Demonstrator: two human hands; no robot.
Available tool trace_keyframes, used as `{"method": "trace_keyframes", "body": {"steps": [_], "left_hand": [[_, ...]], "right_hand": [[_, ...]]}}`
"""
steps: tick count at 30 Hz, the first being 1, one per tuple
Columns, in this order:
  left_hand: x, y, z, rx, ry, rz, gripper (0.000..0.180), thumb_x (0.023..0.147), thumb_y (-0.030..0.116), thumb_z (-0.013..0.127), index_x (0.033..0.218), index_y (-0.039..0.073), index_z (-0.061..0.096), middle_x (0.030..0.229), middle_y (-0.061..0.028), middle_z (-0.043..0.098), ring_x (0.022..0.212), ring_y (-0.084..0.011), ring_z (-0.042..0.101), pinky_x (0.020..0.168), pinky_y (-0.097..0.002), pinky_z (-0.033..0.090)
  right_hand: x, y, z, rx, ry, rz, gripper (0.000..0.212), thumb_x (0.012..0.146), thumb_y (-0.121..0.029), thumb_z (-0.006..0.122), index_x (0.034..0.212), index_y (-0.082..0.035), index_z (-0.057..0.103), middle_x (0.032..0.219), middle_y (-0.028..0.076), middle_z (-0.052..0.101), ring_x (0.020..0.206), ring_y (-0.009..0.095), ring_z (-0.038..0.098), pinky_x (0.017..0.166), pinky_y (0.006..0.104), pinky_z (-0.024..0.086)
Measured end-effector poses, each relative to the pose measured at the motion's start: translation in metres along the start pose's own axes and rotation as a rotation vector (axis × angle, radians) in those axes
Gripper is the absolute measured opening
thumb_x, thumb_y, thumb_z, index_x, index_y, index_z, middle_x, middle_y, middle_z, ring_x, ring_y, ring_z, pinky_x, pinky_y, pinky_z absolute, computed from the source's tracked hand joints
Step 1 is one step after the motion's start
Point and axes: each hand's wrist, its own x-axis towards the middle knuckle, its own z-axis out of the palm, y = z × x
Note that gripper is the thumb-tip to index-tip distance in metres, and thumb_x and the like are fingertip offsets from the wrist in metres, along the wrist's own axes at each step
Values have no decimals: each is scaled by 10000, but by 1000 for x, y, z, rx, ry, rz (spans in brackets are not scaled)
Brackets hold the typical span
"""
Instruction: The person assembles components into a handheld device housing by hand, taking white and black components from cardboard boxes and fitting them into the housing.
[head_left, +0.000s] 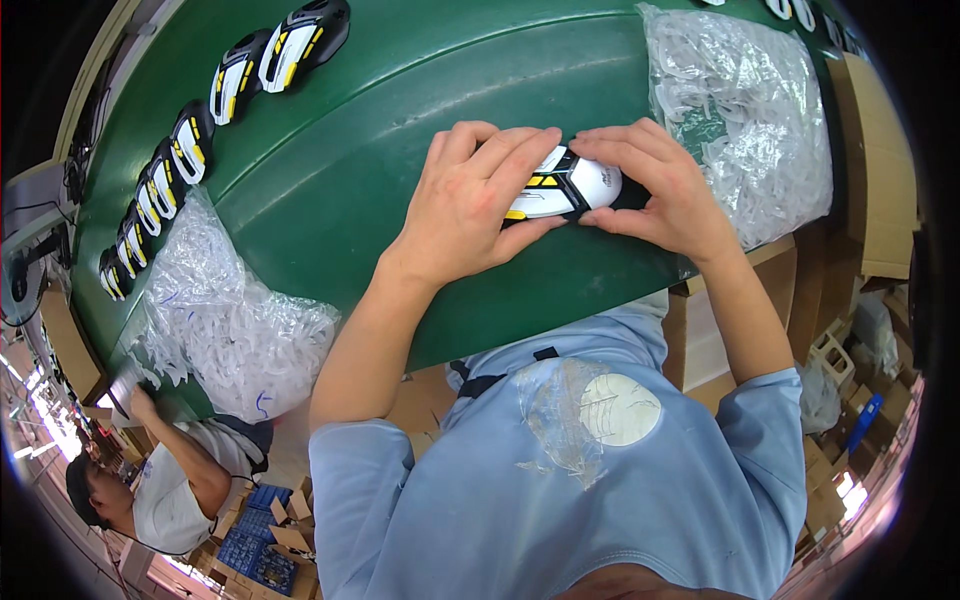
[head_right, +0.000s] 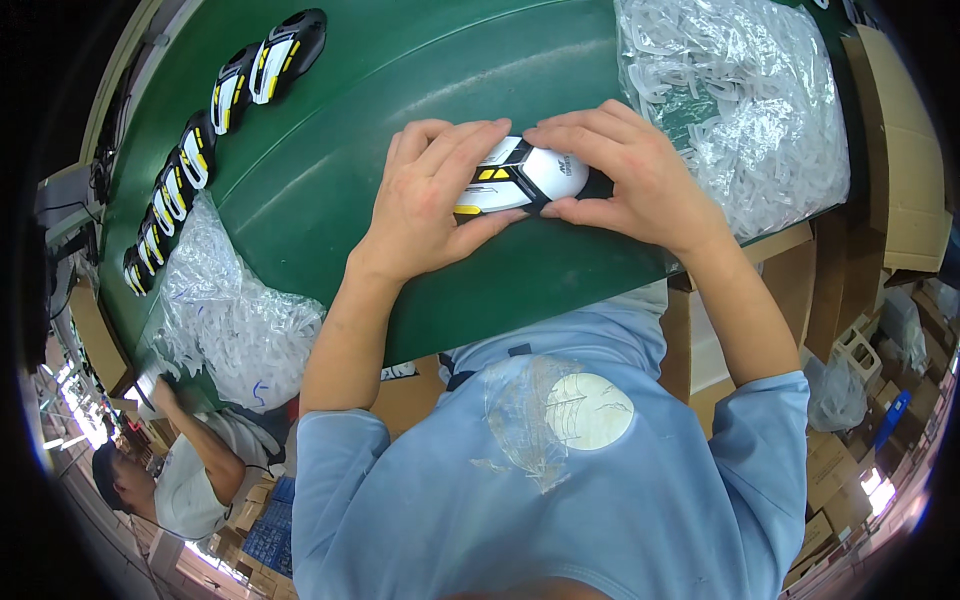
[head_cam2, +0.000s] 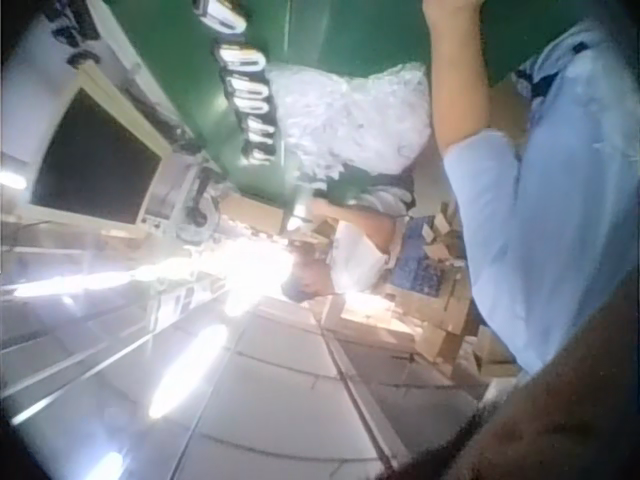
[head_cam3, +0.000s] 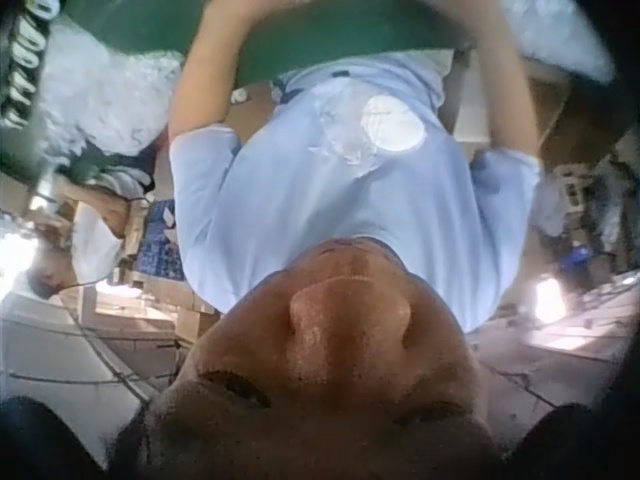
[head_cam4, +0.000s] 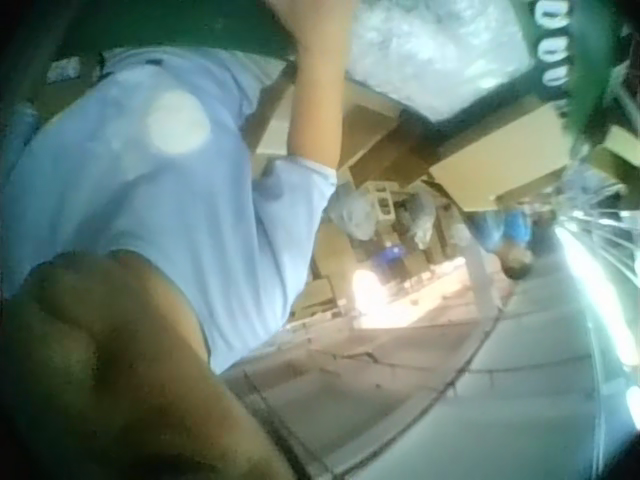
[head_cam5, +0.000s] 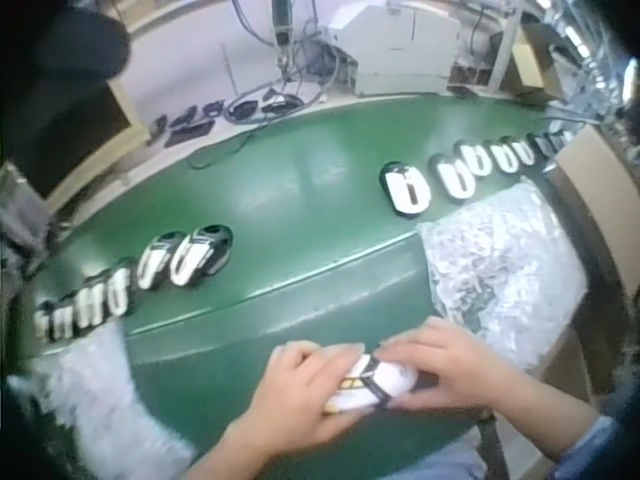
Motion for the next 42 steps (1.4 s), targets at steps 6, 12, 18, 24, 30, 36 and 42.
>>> {"method": "trace_keyframes", "body": {"steps": [6,12,18,24,30,36,42], "left_hand": [[0,0,1,19,10,-1,763,744,338,932,1415,87,669,1313,-83,720,1131,-334,609,1001,-456,488],[0,2,1,25,14,3,762,747,333,934,1417,87,667,1313,-84,721,1129,-333,611,1004,-457,489],[1,2,2,10,15,-13,768,751,332,931,1427,86,661,1307,-88,723,1125,-336,613,1006,-461,488],[2,2,1,-14,18,-18,774,752,334,931,1433,88,658,1289,-86,726,1123,-336,615,1004,-460,484],[2,2,3,-18,19,-18,776,745,337,935,1430,93,662,1285,-77,727,1127,-328,615,1003,-457,482],[3,2,3,-17,10,-17,770,745,333,935,1427,97,667,1296,-66,728,1132,-330,615,1005,-455,482],[5,2,4,-21,14,-16,774,745,335,935,1430,97,665,1297,-77,730,1128,-335,614,1005,-456,484]], "right_hand": [[-9,9,-2,37,61,-23,590,793,-259,901,1337,-97,742,1234,75,757,1085,291,669,971,398,555],[-6,10,-2,-29,6,-67,557,819,-281,887,1325,-99,742,1263,56,766,1055,270,670,941,385,562],[1,3,1,-78,38,-89,564,787,-283,904,1293,-90,746,1249,54,769,989,266,667,913,390,565],[0,1,-8,84,74,57,580,752,-203,919,1290,-83,738,1165,73,775,962,280,679,886,400,573],[7,8,-9,4,-9,-124,458,767,-195,917,1163,-62,729,1252,99,758,1048,297,675,922,402,564],[5,12,-1,132,3,-81,491,781,-209,922,1195,-57,708,1304,116,743,1075,318,672,947,412,554],[-2,14,-1,99,57,-119,558,780,-223,926,1264,-54,705,1340,119,728,1077,323,668,959,420,542]]}}
